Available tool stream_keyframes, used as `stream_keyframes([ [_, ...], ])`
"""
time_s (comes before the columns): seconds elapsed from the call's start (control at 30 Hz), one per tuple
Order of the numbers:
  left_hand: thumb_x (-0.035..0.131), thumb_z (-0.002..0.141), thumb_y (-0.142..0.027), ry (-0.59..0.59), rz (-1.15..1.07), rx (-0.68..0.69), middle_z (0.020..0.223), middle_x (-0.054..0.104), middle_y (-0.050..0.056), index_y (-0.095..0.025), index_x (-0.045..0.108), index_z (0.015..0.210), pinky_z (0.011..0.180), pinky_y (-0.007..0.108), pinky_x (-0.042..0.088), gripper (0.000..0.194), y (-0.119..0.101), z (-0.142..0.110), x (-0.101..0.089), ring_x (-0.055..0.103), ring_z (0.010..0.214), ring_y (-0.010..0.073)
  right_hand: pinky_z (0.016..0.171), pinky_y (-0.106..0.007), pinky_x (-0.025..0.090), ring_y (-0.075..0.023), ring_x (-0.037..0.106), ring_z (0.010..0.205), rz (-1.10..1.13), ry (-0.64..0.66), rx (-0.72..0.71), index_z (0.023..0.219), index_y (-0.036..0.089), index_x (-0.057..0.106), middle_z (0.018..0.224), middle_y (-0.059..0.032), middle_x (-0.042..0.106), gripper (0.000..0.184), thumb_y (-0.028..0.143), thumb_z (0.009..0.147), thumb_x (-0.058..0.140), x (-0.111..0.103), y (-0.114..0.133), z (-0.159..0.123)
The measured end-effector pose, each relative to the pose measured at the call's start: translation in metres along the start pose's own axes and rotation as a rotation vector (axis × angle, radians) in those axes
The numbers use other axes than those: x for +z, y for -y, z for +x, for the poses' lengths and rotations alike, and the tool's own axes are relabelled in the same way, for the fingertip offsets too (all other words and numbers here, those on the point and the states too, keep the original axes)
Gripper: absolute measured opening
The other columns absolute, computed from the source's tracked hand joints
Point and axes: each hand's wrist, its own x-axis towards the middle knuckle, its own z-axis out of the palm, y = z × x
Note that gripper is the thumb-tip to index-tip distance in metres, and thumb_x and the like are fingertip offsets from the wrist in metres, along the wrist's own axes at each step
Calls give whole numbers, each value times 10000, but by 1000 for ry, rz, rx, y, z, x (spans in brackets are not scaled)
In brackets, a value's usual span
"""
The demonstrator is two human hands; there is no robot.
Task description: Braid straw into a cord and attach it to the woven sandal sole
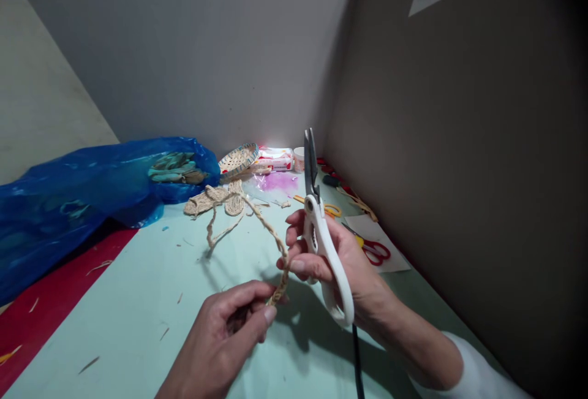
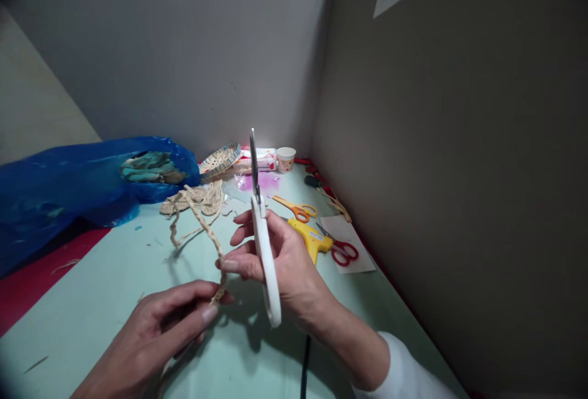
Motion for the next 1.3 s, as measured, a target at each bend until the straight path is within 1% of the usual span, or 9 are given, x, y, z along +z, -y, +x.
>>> stream_keyframes([
  [0.07, 706, 743, -374, 40, 20, 1, 589, 538, 2, -175, 722, 711, 518, 201, 348, 202, -1, 0, -1, 433, 553, 116, 677, -200, 524, -97, 650, 759, -6, -8, -5, 1044, 249, 575, 910, 34, 579, 441, 183, 684, 820, 1, 0, 0],
  [0.23, 692, 744, -404, 233, -50, -62, 590, 474, -18, -160, 612, 637, 534, 217, 327, 279, 0, 3, -5, 419, 568, 115, 585, -166, 486, -82, 656, 696, -12, -18, 6, 1028, 238, 544, 885, 45, 549, 389, 219, 733, 798, 4, -4, 0],
  [0.3, 703, 729, -410, 256, -91, -94, 613, 472, -21, -157, 601, 652, 559, 224, 333, 283, 2, 4, -6, 423, 593, 118, 591, -168, 479, -89, 669, 714, 9, -2, 21, 1047, 244, 534, 904, 42, 542, 391, 232, 750, 788, 4, -6, 0],
  [0.6, 757, 676, -336, 191, -139, -87, 673, 574, 5, -148, 686, 715, 619, 237, 377, 205, 3, 5, -6, 488, 656, 134, 555, -152, 450, -129, 695, 776, 82, -22, 84, 1045, 225, 517, 929, 23, 536, 433, 255, 726, 808, 7, -6, -1],
  [0.73, 742, 717, -348, 180, -175, -73, 705, 618, 26, -155, 697, 768, 599, 229, 401, 205, 4, 4, -6, 511, 657, 136, 569, -160, 474, -102, 671, 723, 84, 6, 81, 1046, 230, 518, 906, 33, 554, 440, 215, 716, 808, 6, -9, -1],
  [0.9, 720, 780, -317, -100, -339, -48, 764, 656, 7, -202, 705, 918, 649, 205, 436, 180, 4, 3, -11, 531, 664, 107, 577, -141, 472, -51, 588, 659, 32, 66, 98, 1011, 207, 545, 864, 42, 568, 418, 135, 693, 807, 8, -13, -5],
  [0.97, 728, 781, -290, -157, -431, -27, 807, 666, 3, -216, 709, 971, 664, 200, 445, 205, 4, 5, -14, 536, 679, 97, 561, -143, 467, -60, 593, 657, 22, 119, 138, 999, 200, 540, 849, 39, 569, 395, 144, 706, 799, 11, -15, -7],
  [1.17, 726, 784, -237, -26, -587, -2, 773, 658, 22, -173, 730, 880, 604, 206, 460, 115, 1, 8, -18, 552, 659, 106, 533, -155, 469, -93, 622, 668, 121, 201, 244, 973, 186, 524, 842, 20, 560, 346, 186, 737, 777, 22, -22, -14],
  [1.3, 683, 822, -235, 75, -624, -53, 705, 629, 8, -174, 696, 848, 454, 174, 367, 68, -1, 8, -18, 462, 504, 64, 522, -146, 451, -64, 590, 609, 227, 226, 288, 989, 179, 501, 856, 0, 594, 370, 185, 739, 773, 24, -27, -14],
])
